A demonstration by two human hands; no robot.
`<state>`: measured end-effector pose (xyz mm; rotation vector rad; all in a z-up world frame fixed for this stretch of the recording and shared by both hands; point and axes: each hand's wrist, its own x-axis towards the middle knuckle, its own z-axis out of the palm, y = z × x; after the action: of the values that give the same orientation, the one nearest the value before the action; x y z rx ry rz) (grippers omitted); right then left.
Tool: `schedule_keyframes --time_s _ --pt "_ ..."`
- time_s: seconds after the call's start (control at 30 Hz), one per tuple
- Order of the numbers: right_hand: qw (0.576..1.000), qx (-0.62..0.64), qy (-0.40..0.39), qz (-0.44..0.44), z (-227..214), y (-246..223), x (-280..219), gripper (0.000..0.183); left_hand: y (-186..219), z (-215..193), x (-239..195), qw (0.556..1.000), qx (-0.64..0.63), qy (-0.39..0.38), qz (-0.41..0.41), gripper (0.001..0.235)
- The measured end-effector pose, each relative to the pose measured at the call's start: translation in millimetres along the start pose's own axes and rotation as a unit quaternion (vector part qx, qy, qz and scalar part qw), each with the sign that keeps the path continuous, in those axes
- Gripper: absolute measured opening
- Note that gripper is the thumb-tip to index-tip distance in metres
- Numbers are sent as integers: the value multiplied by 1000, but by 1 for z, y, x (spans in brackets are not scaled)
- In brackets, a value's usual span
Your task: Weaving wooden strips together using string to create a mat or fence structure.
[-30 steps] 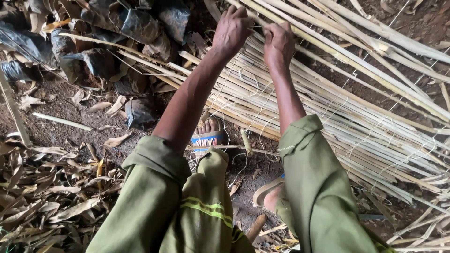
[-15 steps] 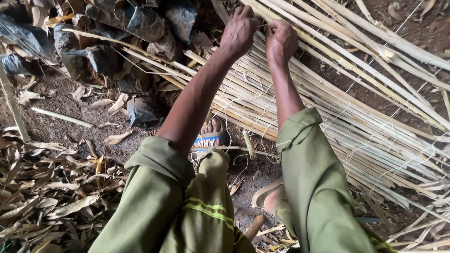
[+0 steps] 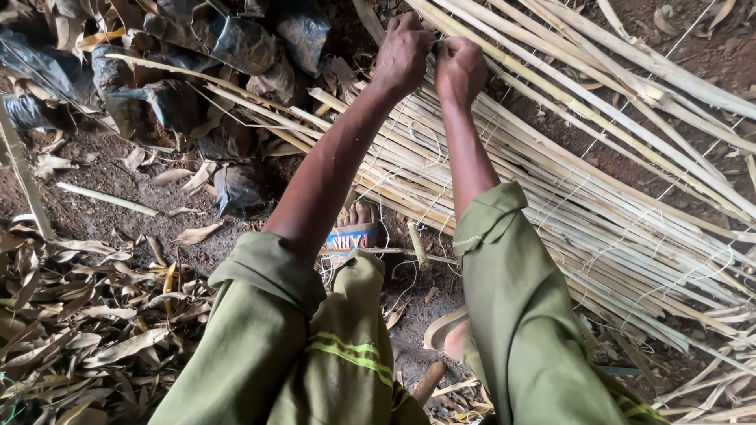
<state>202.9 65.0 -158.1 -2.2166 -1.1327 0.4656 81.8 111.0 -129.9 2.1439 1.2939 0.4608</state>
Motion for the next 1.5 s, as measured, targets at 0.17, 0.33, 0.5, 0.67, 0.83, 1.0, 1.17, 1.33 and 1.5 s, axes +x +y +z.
schedule_keyframes --time_s 0.17,0.33,0.5,0.67,0.83,1.0,1.17,1.33,1.5 --pt "961 42 -190 197 -23 -23 -2 29 -4 15 -1 999 10 27 -17 42" --pt "963 60 -209 159 -30 -28 2 39 3 17 6 992 -61 58 -98 45" --pt "961 90 -198 171 -43 -31 0 31 12 3 4 997 -17 42 -60 32" --pt "973 84 -158 149 -43 -22 3 17 5 9 4 996 18 49 -76 29" --pt "998 26 -26 42 -22 4 5 11 -9 25 8 994 33 19 -101 32" --pt "1000 11 -5 10 -1 15 6 4 -16 33 8 995 40 29 -87 32" --pt "984 37 -128 114 -22 -18 8 12 -12 26 10 996 30 30 -75 33" --pt "967 80 -187 152 -16 -14 10 24 14 7 10 992 -4 72 -104 37" --pt "941 129 -235 206 -33 -29 13 40 1 20 16 993 16 72 -94 38"
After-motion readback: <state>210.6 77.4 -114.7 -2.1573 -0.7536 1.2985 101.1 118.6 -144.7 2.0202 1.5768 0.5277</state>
